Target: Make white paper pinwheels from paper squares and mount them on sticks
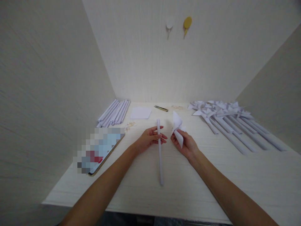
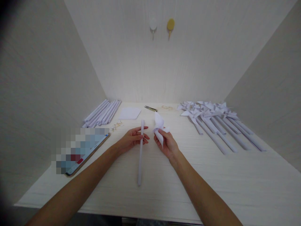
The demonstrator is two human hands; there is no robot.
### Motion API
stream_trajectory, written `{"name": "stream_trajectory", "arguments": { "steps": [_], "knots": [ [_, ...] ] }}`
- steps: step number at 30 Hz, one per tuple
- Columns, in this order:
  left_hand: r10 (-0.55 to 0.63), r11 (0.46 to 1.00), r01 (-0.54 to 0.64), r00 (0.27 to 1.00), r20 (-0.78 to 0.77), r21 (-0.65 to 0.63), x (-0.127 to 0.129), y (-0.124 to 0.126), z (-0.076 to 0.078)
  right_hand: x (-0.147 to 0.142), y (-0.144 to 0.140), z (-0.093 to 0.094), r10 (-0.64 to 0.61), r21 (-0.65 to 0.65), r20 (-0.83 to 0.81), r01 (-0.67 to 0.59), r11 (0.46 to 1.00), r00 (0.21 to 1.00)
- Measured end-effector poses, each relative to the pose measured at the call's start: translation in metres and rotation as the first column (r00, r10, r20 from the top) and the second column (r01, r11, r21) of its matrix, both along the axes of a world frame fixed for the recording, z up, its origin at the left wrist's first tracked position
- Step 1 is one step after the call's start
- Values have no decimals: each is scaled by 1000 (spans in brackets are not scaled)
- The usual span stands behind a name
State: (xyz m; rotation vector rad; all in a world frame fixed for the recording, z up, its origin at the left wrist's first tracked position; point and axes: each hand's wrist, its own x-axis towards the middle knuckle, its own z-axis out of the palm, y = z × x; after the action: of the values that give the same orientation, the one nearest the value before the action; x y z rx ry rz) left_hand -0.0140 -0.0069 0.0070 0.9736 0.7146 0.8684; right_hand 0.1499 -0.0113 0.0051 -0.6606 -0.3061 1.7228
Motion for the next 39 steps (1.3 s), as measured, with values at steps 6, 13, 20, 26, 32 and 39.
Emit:
{"name": "stream_trajectory", "arguments": {
  "steps": [6, 13, 20, 26, 32, 39],
  "knots": [
    [15, 995, 2, 987, -158, 104, 6, -2, -6, 0, 0, 1, 13, -97, -98, -22, 995, 995],
    [-74, 986, 112, 956, -283, 123, 14, -9, -5, 0, 2, 2, 27, -129, -129, -44, 991, 991],
    [-84, 988, 117, 956, -282, 103, 16, -10, -7, -3, 2, 1, 20, -97, 24, -17, 995, 1000],
    [-117, 978, 157, 957, -265, 135, 15, -8, -14, 3, -1, -3, -7, -38, 136, 12, 999, 991],
    [-165, 973, 199, 954, -252, 113, 16, -12, -10, 9, -7, -6, -30, -1, 168, 31, 1000, 985],
    [-101, 972, 158, 949, -298, 175, 18, -15, -10, 4, -12, 2, -84, 22, 268, 81, 996, 960]
  ]
}}
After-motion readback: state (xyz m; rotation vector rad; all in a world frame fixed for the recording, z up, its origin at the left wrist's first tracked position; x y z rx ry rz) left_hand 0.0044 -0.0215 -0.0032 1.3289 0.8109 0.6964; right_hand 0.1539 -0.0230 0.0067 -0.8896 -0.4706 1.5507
